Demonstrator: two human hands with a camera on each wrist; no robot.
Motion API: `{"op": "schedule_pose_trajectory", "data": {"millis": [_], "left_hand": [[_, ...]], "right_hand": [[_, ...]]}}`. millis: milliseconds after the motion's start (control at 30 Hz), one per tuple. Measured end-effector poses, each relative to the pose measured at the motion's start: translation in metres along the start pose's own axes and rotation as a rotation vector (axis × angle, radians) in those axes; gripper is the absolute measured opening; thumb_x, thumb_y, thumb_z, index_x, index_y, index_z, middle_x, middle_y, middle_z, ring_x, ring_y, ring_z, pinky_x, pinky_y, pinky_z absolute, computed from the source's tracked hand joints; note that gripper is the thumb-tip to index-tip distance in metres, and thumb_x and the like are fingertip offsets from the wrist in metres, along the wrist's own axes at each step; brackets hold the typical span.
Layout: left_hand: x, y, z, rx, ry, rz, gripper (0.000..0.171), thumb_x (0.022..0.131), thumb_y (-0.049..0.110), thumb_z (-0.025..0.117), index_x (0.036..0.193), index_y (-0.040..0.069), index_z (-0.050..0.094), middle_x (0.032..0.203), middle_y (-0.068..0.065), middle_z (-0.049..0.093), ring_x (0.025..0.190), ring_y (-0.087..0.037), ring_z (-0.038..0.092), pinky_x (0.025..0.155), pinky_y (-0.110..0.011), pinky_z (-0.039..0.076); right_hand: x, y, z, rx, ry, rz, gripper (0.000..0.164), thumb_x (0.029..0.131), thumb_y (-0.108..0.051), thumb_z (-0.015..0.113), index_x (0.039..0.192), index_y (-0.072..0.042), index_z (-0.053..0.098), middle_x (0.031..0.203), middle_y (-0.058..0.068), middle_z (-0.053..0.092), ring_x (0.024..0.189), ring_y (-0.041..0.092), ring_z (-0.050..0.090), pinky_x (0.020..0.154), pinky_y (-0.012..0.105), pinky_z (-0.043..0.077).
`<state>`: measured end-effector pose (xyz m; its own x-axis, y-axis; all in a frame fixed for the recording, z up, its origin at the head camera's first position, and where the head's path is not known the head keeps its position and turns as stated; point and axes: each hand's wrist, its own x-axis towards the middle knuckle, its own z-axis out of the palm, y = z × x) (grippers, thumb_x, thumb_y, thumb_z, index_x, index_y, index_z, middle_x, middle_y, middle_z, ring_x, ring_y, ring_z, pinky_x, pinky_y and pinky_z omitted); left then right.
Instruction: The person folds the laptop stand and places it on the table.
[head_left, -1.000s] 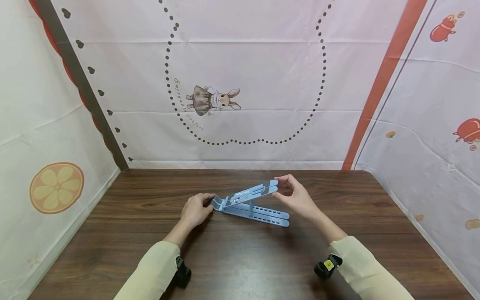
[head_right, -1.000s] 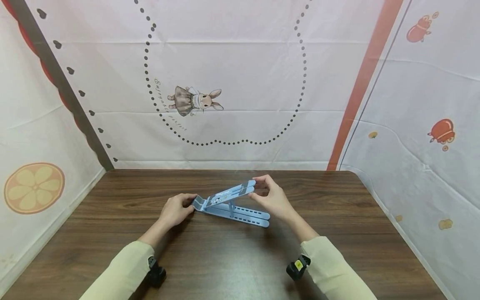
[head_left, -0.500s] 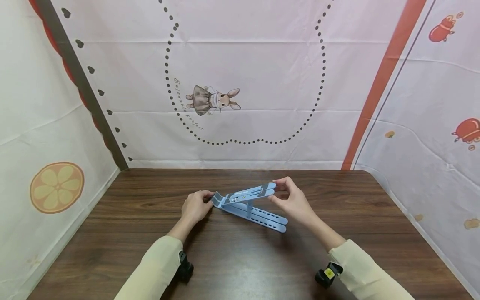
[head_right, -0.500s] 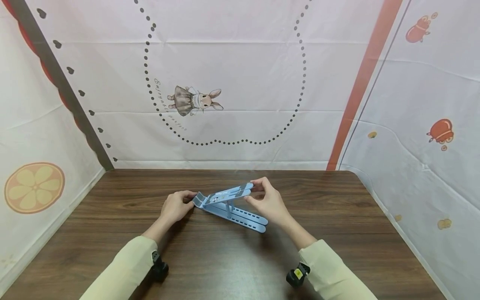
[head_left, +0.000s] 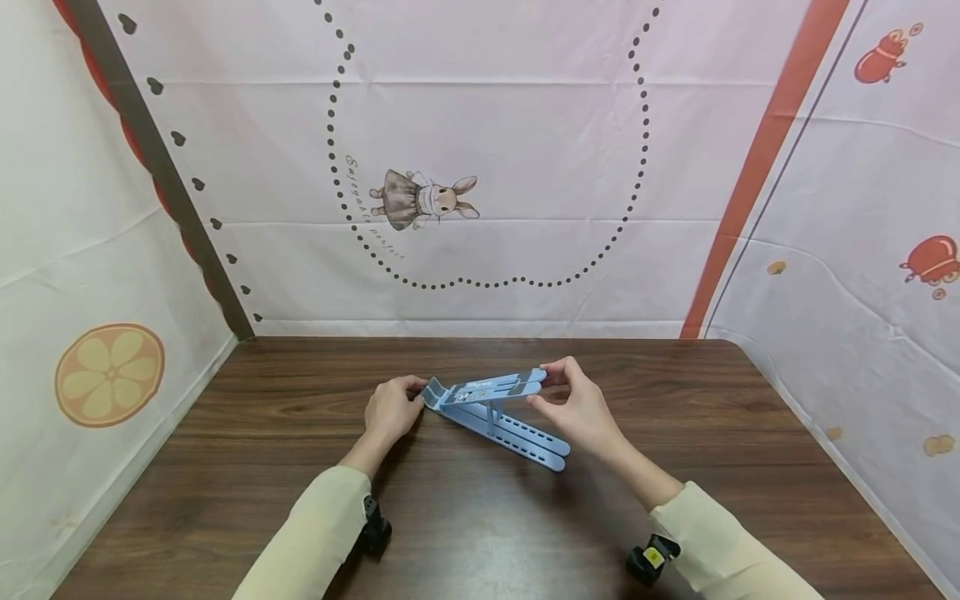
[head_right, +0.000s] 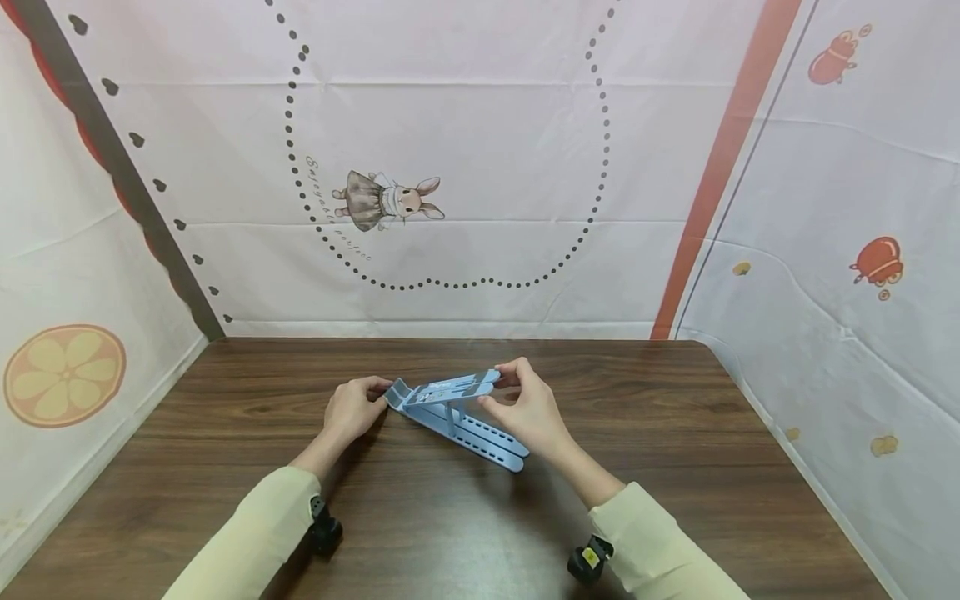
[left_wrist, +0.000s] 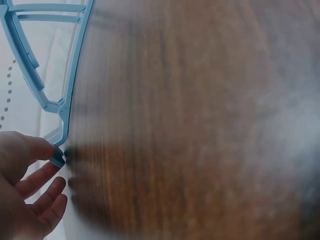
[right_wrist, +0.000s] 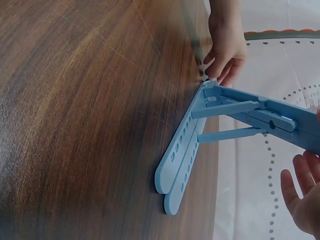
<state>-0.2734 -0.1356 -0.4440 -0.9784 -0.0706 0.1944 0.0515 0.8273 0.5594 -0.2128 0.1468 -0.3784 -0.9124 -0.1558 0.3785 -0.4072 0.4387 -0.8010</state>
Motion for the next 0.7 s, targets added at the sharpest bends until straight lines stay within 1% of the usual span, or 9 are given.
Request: {"op": "schedule_pose_trajectory", "data": {"millis": [200,400,600,700], "left_hand": [[-0.005,0.002,-0.001,0.032,0.030,0.049,0.028,0.076,0.015,0.068,0.105,0.017,0.069,0.100,-0.003,0.069,0.090,-0.026,0.064,0.064,-0.043,0.050],[-0.013,0.008,-0.004,0.016,0.064,0.086,0.029,0.076,0.017,0.071,0.104,0.014,0.069,0.101,-0.005,0.067,0.091,-0.026,0.064,0.068,-0.044,0.050],[-0.021,0.017,-0.004,-0.014,0.081,0.127,0.032,0.074,0.018,0.074,0.105,0.014,0.069,0.101,-0.005,0.067,0.085,-0.021,0.064,0.064,-0.040,0.050],[-0.025,0.023,-0.003,-0.013,0.070,0.146,0.034,0.073,0.019,0.075,0.106,0.015,0.069,0.102,-0.005,0.067,0.082,-0.020,0.063,0.062,-0.038,0.049]], "right_hand": [[0.000,0.001,0.002,0.016,0.000,-0.004,0.039,0.078,-0.012,0.073,0.108,-0.007,0.049,0.099,0.010,0.062,0.093,0.029,0.062,0.082,0.048,0.050],[0.000,0.000,0.003,0.009,0.010,0.003,0.038,0.077,-0.011,0.073,0.107,-0.008,0.049,0.098,0.009,0.062,0.090,0.026,0.063,0.081,0.044,0.052],[-0.001,0.000,0.003,-0.004,0.026,0.004,0.039,0.077,-0.011,0.073,0.107,-0.008,0.050,0.098,0.006,0.063,0.090,0.019,0.062,0.079,0.033,0.053],[-0.004,-0.015,0.000,0.000,0.025,0.011,0.038,0.077,-0.007,0.072,0.108,-0.003,0.049,0.099,0.012,0.063,0.090,0.024,0.063,0.080,0.037,0.053]]}}
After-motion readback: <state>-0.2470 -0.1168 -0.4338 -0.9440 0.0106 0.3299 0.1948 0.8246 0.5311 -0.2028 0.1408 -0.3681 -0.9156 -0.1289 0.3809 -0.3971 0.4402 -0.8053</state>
